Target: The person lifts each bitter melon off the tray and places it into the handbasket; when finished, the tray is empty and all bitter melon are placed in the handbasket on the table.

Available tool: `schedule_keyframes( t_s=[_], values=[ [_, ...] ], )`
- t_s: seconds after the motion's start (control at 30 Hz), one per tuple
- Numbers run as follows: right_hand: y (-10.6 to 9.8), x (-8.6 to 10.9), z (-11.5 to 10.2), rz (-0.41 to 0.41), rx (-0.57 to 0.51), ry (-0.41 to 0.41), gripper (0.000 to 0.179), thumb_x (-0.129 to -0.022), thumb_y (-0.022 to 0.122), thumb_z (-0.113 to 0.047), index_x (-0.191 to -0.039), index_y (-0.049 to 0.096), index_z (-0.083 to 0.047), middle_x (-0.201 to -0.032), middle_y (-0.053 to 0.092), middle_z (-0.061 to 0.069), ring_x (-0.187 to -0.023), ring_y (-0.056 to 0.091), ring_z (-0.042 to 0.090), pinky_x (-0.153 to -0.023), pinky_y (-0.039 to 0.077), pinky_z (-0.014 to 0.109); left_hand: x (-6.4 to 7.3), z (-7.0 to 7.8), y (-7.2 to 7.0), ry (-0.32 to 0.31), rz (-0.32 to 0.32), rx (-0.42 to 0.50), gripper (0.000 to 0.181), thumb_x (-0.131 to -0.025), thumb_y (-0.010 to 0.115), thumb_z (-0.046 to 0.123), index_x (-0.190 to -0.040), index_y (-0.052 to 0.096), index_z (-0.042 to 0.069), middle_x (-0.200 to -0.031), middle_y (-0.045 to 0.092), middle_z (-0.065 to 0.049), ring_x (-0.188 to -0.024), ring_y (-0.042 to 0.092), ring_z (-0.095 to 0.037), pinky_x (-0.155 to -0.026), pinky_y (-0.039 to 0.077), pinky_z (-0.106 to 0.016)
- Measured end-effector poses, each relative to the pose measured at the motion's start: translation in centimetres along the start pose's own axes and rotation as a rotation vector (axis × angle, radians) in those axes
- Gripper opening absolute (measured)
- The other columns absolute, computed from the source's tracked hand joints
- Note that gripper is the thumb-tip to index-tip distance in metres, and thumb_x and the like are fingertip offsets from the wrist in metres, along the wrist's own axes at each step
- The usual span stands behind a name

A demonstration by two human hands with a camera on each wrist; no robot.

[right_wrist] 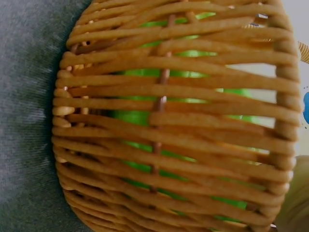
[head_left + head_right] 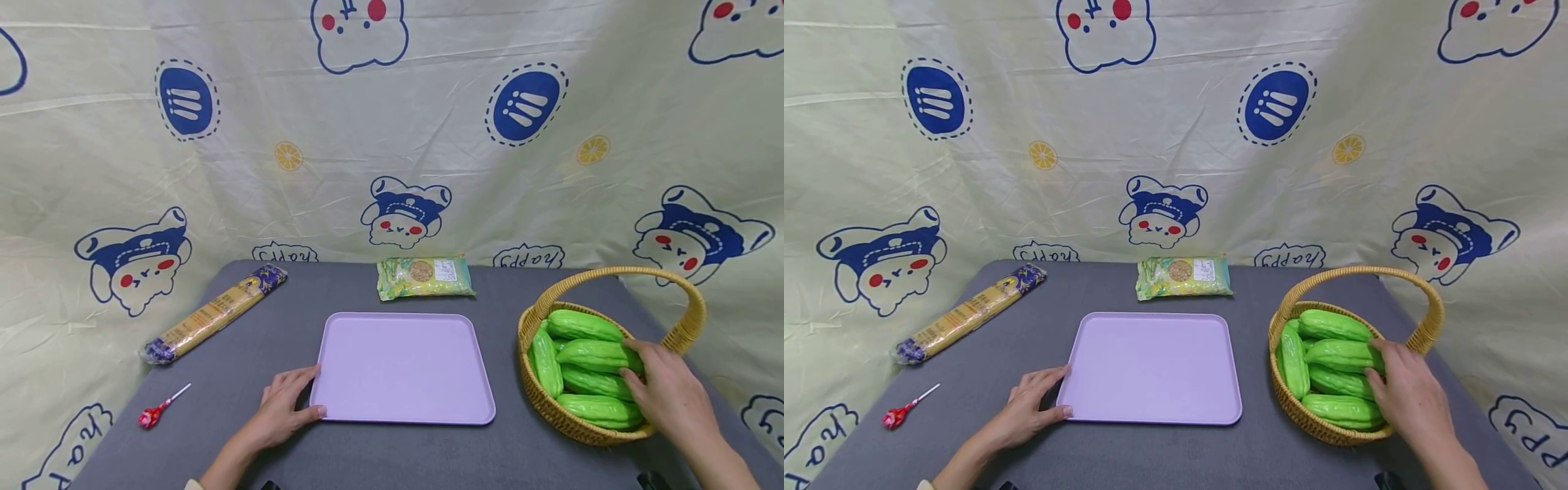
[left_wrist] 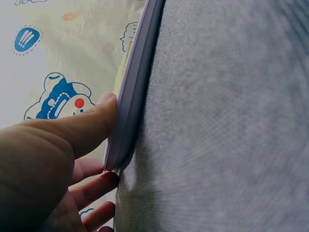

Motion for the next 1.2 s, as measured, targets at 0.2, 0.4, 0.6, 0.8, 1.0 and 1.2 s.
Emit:
schedule_keyframes(
  t_s=[0.2,0.4,0.6,0.8,1.0,1.2],
  values=[
    [-0.3,0.4,-0.6,0.032,-0.008,0.009,0.051,-0.078,0.07,-0.007,-0.123,0.05,0.005,-0.116,0.051,0.033,-0.101,0.047,0.049,-0.08,0.037,0.062,0.1,0.0,0.0,0.006,0.003,0.0,0.069,-0.077,0.074,0.037,-0.136,0.05,0.011,-0.136,0.051,-0.01,-0.127,0.037,-0.031,-0.096,0.024,-0.053],
    [-0.6,0.9,-1.2,0.067,-0.029,-0.004,0.052,-0.078,0.072,-0.008,-0.123,0.05,0.005,-0.117,0.051,0.033,-0.102,0.046,0.049,-0.08,0.036,0.063,0.1,0.2,-0.2,-0.007,-0.009,-0.001,0.069,-0.077,0.074,0.036,-0.137,0.05,0.01,-0.137,0.051,-0.011,-0.127,0.037,-0.032,-0.097,0.024,-0.054],
    [-1.2,1.3,-2.4,0.108,-0.055,-0.038,0.05,-0.078,0.073,-0.011,-0.121,0.052,0.003,-0.117,0.052,0.032,-0.102,0.046,0.049,-0.08,0.037,0.063,0.0,0.3,-0.2,-0.016,-0.013,0.004,0.069,-0.077,0.075,0.034,-0.136,0.05,0.01,-0.136,0.051,-0.011,-0.127,0.037,-0.033,-0.097,0.025,-0.055],
    [-1.6,1.8,-4.2,0.173,-0.109,-0.124,0.049,-0.078,0.074,-0.013,-0.121,0.054,0.0,-0.116,0.055,0.029,-0.102,0.048,0.047,-0.079,0.037,0.062,-0.2,0.5,-0.2,-0.011,-0.009,0.005,0.066,-0.077,0.075,0.031,-0.134,0.052,0.008,-0.135,0.053,-0.012,-0.126,0.039,-0.034,-0.097,0.026,-0.055],
    [-1.7,2.3,-6.5,0.268,-0.173,-0.234,0.048,-0.075,0.076,-0.011,-0.119,0.058,-0.003,-0.112,0.059,0.022,-0.102,0.05,0.041,-0.08,0.038,0.056,-0.3,0.8,-0.6,0.0,0.016,-0.013,0.061,-0.08,0.073,0.031,-0.133,0.053,0.009,-0.133,0.054,-0.012,-0.125,0.041,-0.034,-0.097,0.029,-0.054],
    [-1.7,2.4,-8.8,0.315,-0.229,-0.316,0.045,-0.075,0.077,-0.011,-0.116,0.06,-0.002,-0.11,0.061,0.019,-0.101,0.052,0.037,-0.084,0.036,0.051,-0.3,1.4,-1.5,0.006,0.035,-0.028,0.061,-0.084,0.069,0.033,-0.136,0.05,0.008,-0.137,0.05,-0.014,-0.127,0.039,-0.036,-0.1,0.028,-0.059]
  ],
)
Point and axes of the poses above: each hand's wrist, its own x-axis away from the middle knuckle, its own y-axis out of the palm, z = x × y, the point moved 1 cm from there along -x, towards the middle knuckle
